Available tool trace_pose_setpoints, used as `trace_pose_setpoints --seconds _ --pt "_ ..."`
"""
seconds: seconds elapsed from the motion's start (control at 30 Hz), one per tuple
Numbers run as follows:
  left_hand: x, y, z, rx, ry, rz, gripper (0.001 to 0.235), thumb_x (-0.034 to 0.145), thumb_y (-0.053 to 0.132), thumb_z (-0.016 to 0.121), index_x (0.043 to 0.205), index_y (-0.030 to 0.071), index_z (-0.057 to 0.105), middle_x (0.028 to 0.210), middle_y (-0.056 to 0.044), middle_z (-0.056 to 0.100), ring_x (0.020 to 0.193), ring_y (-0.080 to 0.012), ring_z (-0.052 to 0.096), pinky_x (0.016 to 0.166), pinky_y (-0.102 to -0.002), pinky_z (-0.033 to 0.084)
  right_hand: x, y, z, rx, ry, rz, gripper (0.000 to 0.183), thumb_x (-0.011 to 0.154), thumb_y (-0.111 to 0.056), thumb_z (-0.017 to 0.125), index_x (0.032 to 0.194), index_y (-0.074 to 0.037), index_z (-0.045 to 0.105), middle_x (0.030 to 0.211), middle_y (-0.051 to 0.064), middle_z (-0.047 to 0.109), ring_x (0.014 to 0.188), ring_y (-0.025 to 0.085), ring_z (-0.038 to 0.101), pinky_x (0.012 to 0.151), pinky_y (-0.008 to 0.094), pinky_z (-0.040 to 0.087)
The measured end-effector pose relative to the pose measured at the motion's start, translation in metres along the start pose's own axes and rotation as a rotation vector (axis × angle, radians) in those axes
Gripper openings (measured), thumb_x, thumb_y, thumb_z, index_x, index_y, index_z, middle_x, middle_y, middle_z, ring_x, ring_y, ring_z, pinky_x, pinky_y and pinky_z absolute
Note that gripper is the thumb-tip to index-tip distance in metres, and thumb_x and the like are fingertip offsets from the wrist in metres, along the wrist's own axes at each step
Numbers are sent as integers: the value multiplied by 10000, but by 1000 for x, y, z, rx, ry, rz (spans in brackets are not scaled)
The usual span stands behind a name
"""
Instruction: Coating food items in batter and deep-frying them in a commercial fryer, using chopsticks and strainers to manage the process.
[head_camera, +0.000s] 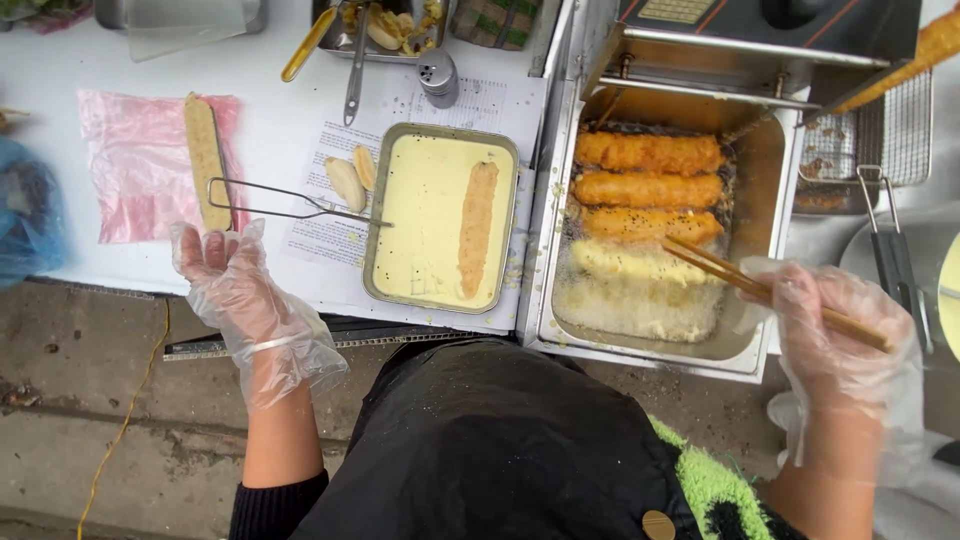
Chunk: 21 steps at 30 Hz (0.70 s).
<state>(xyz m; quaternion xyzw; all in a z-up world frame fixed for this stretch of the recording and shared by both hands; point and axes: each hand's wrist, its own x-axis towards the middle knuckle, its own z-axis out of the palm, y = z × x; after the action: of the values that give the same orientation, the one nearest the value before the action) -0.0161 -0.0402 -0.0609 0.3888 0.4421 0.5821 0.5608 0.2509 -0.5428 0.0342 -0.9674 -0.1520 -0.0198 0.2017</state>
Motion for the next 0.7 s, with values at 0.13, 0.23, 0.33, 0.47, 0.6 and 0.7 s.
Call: trace_pose_setpoints --seconds 0.13,0.23,0.33,0.47,0.6,0.7 --pt "-6 12 -9 82 47 -19 670 896 -158 646 1468 140 463 1138 1 534 1051 -124 556 997 -277 566 11 13 -10 397 -2 -15 278 1298 -167 547 1148 -21 730 981 92 689 751 155 591 671 243 477" --pt "12 15 -27 175 71 76 678 892 -145 634 1475 146 447 1322 -67 507 1204 -203 555 1009 -314 551 38 4 22 589 55 -139 334 1323 -222 481 1153 -22 688 1041 122 649 882 215 580 845 377 497" --pt "31 24 -34 192 122 123 676 872 -153 596 1468 130 449 1415 -142 500 1282 -253 573 1027 -351 578 64 -170 5 719 24 -379 190 1207 -73 579 1150 83 671 1165 239 693 1040 318 695 993 441 616" --pt "94 6 -57 63 155 59 532 952 -128 445 1426 112 483 1359 -124 540 1233 -240 596 1015 -364 582 96 -337 29 296 -233 -516 293 1068 -242 556 1219 -80 747 1241 84 739 1085 226 680 875 396 517" --pt "170 -21 -81 232 -108 150 598 886 -59 631 1451 95 511 1213 -85 617 1157 -177 634 1001 -308 533 220 -332 260 134 63 -846 68 1002 -265 684 1031 -213 717 875 61 678 875 308 709 772 459 562" --pt "193 21 -51 264 -236 124 519 883 -95 687 1358 98 608 1094 -88 670 1089 -168 654 989 -347 555 261 -347 327 -62 -92 -926 117 910 -234 659 840 -149 621 798 117 656 827 376 712 773 496 562"
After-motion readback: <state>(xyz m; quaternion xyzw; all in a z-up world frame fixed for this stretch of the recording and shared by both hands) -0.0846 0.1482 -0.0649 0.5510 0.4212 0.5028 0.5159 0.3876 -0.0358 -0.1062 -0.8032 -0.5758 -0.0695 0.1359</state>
